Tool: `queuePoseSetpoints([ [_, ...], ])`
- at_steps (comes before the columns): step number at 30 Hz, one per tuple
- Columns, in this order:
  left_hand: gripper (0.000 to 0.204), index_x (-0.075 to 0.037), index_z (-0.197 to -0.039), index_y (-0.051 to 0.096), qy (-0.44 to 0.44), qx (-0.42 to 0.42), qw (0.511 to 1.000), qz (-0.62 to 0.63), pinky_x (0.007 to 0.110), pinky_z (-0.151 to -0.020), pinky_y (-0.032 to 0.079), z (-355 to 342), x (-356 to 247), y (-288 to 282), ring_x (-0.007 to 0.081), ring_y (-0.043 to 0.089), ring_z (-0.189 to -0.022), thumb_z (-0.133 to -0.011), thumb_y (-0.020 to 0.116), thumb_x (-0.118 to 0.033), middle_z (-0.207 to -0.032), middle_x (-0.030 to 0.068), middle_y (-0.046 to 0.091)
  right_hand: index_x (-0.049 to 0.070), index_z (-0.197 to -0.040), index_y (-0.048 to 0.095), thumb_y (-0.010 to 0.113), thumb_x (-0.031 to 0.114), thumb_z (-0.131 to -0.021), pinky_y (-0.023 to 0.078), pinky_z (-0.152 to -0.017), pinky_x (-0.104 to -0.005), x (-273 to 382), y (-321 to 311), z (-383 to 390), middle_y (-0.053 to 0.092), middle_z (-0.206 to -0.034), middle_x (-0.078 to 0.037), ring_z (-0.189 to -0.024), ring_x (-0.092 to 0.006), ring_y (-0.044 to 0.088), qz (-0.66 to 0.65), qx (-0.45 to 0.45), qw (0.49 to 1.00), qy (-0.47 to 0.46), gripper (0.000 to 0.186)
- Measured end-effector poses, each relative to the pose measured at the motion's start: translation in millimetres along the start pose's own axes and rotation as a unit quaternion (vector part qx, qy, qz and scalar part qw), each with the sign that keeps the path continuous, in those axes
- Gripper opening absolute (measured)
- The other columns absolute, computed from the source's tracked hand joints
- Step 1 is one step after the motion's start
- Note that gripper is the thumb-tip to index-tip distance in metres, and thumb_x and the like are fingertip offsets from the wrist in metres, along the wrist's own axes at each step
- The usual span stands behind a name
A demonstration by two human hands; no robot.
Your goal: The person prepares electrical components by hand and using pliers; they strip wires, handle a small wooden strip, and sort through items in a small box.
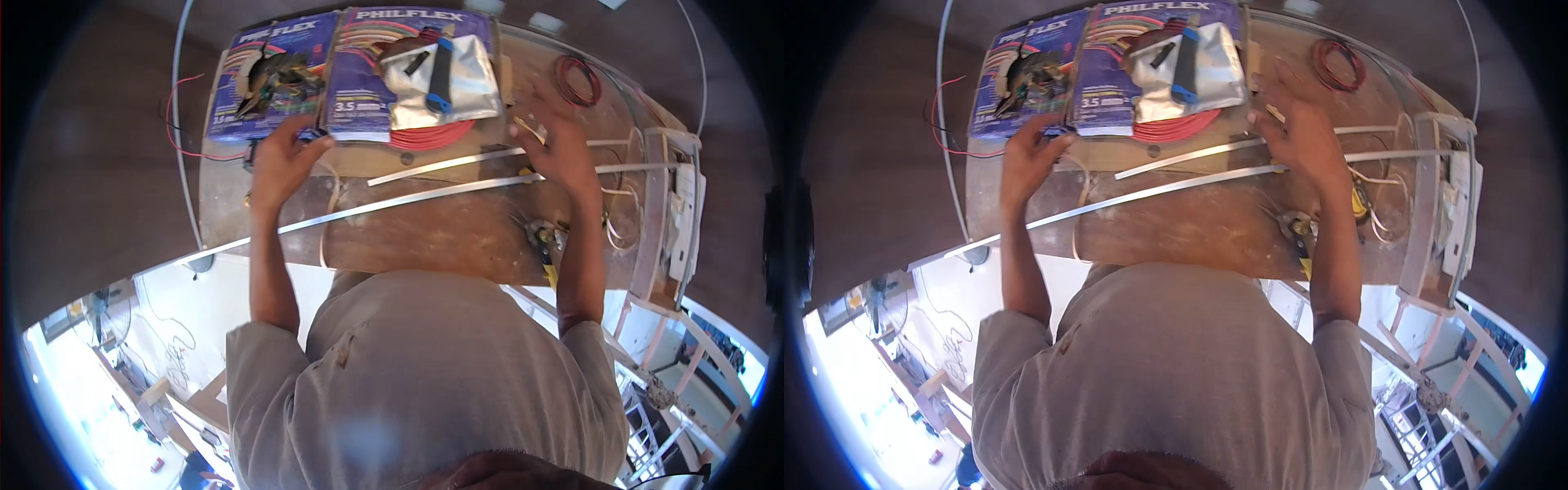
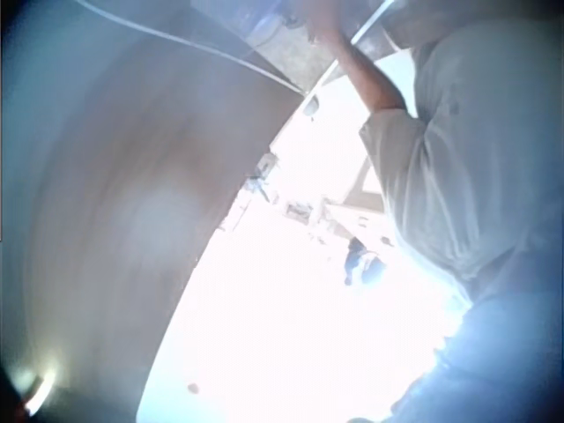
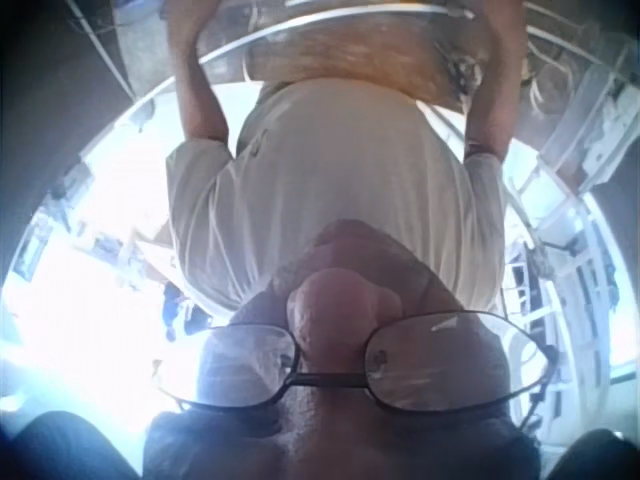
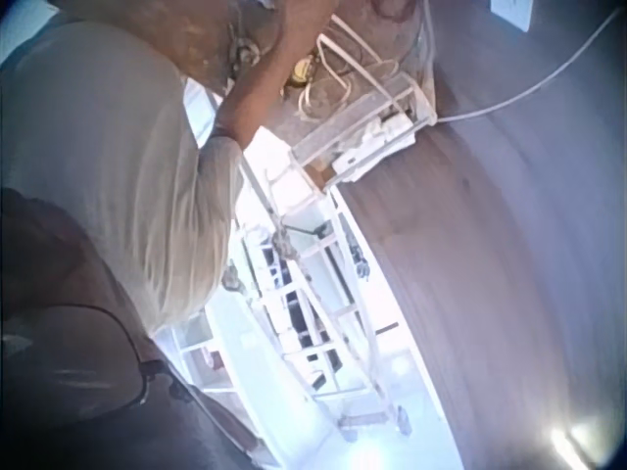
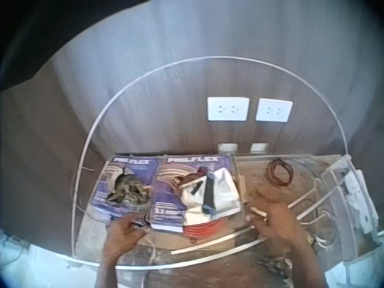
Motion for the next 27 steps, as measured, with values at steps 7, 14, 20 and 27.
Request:
queuePoseSetpoints([
  [7,0.022,-0.003,-0.109,0.071,-0.059,0.093,0.953,0.280,0.024,-0.062,0.041,63,2,42,0.0055,0.051,-0.068,-0.093,0.075,-0.018,-0.080,0.0017,0.064,0.002,-0.128,0.069,0.073,0.016,-0.093,0.052,-0.104,-0.0380,-46,-45,101,0.062,-0.143,-0.017,-0.123,-0.0262,0.066,-0.232,-0.116,0.956,0.140,0.038],
  [14,0.027,-0.011,-0.102,0.072,0.195,0.079,0.968,-0.138,0.047,-0.065,0.054,85,-49,102,0.0347,0.070,-0.077,-0.090,0.076,-0.035,-0.091,0.0129,0.072,0.002,-0.123,0.071,0.074,0.017,-0.094,0.053,-0.099,-0.0378,-54,-24,191,0.071,-0.128,-0.015,-0.118,-0.0248,0.067,-0.236,-0.134,0.929,0.253,0.032],
  [20,0.024,-0.011,-0.086,0.068,0.228,0.072,0.951,-0.195,0.050,-0.066,0.054,85,-24,108,0.0385,0.069,-0.075,-0.093,0.072,-0.034,-0.085,0.0146,0.070,0.001,-0.117,0.072,0.070,0.024,-0.097,0.053,-0.097,-0.0376,-39,-8,212,0.073,-0.119,-0.014,-0.110,-0.0266,0.070,-0.157,-0.140,0.951,0.226,0.030],
  [27,0.014,-0.010,-0.083,0.068,0.287,0.037,0.941,-0.177,0.050,-0.067,0.052,106,-9,70,0.0374,0.068,-0.075,-0.087,0.075,-0.020,-0.080,0.0136,0.069,-0.001,-0.106,0.072,0.069,0.022,-0.093,0.055,-0.084,-0.0432,-44,-26,219,0.073,-0.106,-0.018,-0.093,-0.0355,0.071,-0.149,-0.206,0.939,0.230,0.027],
])
Point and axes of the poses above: each hand's wrist, its own z-axis away from the middle knuckle, its own y-axis out of the palm, x = y × z, the point moved 9 cm from there along -z, towards the middle knuckle
